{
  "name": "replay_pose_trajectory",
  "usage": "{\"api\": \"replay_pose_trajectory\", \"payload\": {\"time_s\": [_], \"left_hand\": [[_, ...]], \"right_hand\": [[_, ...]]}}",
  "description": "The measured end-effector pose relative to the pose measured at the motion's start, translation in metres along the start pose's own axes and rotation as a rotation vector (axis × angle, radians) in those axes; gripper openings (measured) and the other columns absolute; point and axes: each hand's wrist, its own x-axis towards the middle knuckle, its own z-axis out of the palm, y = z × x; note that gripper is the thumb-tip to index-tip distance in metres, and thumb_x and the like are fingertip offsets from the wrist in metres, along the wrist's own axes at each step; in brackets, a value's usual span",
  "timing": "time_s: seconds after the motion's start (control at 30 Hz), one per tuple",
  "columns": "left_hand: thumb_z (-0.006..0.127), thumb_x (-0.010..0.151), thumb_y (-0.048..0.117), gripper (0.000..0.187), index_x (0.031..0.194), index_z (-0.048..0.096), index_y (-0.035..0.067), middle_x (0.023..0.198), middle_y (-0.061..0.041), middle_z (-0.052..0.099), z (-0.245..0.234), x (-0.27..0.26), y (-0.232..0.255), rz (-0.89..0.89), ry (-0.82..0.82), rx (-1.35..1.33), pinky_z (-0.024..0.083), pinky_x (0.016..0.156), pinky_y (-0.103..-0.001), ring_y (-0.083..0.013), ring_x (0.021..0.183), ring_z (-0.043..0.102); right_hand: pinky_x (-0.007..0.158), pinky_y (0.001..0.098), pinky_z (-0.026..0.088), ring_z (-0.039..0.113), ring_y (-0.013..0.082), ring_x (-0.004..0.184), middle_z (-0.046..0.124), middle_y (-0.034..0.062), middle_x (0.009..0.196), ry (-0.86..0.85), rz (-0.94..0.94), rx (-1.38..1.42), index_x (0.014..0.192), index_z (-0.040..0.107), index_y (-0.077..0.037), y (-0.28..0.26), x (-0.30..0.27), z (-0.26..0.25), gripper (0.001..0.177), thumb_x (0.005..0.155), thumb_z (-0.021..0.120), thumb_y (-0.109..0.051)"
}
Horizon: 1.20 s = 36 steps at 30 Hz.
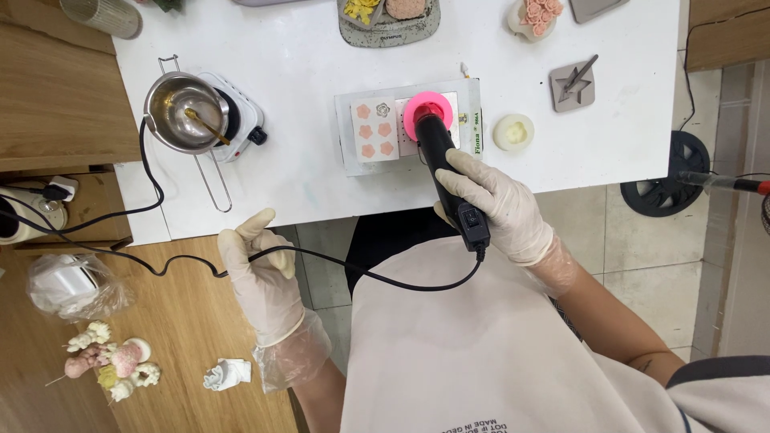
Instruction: Refining and heating a flower-shaped candle mold in a workshop environment.
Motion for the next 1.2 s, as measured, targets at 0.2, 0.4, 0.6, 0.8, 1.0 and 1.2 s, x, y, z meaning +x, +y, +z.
{"api": "replay_pose_trajectory", "payload": {"time_s": [0.2, 0.4, 0.6, 0.8, 1.0, 1.2], "left_hand": [[0.033, 0.117, 0.041, 0.055, 0.118, 0.066, -0.002, 0.066, 0.001, 0.047, 0.003, -0.001, 0.002, -0.01, 0.003, 0.001, 0.036, 0.06, -0.023, -0.0092, 0.058, 0.04], [0.036, 0.116, 0.043, 0.055, 0.117, 0.068, -0.002, 0.066, 0.001, 0.047, 0.006, 0.001, 0.004, 0.002, -0.022, 0.025, 0.035, 0.057, -0.024, -0.0096, 0.058, 0.041], [0.041, 0.118, 0.043, 0.054, 0.12, 0.069, -0.002, 0.056, 0.003, 0.04, 0.0, 0.006, 0.003, 0.084, -0.188, -0.226, 0.029, 0.051, -0.025, -0.0081, 0.048, 0.035], [0.04, 0.118, 0.043, 0.053, 0.122, 0.068, -0.002, 0.059, 0.002, 0.041, 0.002, 0.012, 0.008, 0.102, -0.263, -0.374, 0.027, 0.052, -0.024, -0.009, 0.049, 0.034], [0.039, 0.12, 0.042, 0.052, 0.126, 0.066, -0.003, 0.064, 0.002, 0.042, 0.003, 0.01, 0.011, 0.111, -0.205, -0.329, 0.027, 0.052, -0.024, -0.0093, 0.051, 0.032], [0.039, 0.119, 0.041, 0.052, 0.127, 0.066, -0.003, 0.064, 0.002, 0.041, 0.001, 0.009, 0.007, 0.114, -0.175, -0.322, 0.028, 0.052, -0.025, -0.0094, 0.051, 0.032]], "right_hand": [[0.097, 0.0302, 0.057, 0.07, 0.0318, 0.116, 0.062, 0.022, 0.138, 0.04, 0.036, -0.045, 0.131, 0.064, -0.01, -0.005, 0.002, -0.005, 0.061, 0.074, 0.086, 0.0], [0.098, 0.0308, 0.059, 0.07, 0.0274, 0.118, 0.064, 0.0164, 0.135, 0.198, 0.006, -0.001, 0.129, 0.063, -0.008, -0.011, 0.019, -0.02, 0.06, 0.078, 0.093, -0.004], [0.093, 0.0295, 0.063, 0.074, 0.0216, 0.105, 0.07, 0.0103, 0.12, 0.29, -0.055, 0.022, 0.132, 0.058, -0.004, 0.011, 0.084, -0.039, 0.054, 0.091, 0.093, -0.008], [0.084, 0.0307, 0.063, 0.076, 0.0164, 0.093, 0.075, 0.0071, 0.102, 0.158, -0.128, -0.065, 0.118, 0.068, -0.003, 0.041, 0.164, -0.028, 0.035, 0.099, 0.092, -0.02], [0.071, 0.0319, 0.064, 0.076, 0.0184, 0.083, 0.075, 0.0089, 0.096, 0.023, -0.071, -0.008, 0.12, 0.068, -0.003, 0.067, 0.197, -0.003, 0.045, 0.099, 0.085, -0.039], [0.068, 0.0325, 0.063, 0.075, 0.0214, 0.08, 0.074, 0.0109, 0.095, 0.027, -0.128, -0.059, 0.12, 0.067, -0.003, 0.067, 0.201, 0.006, 0.052, 0.094, 0.088, -0.044]]}}
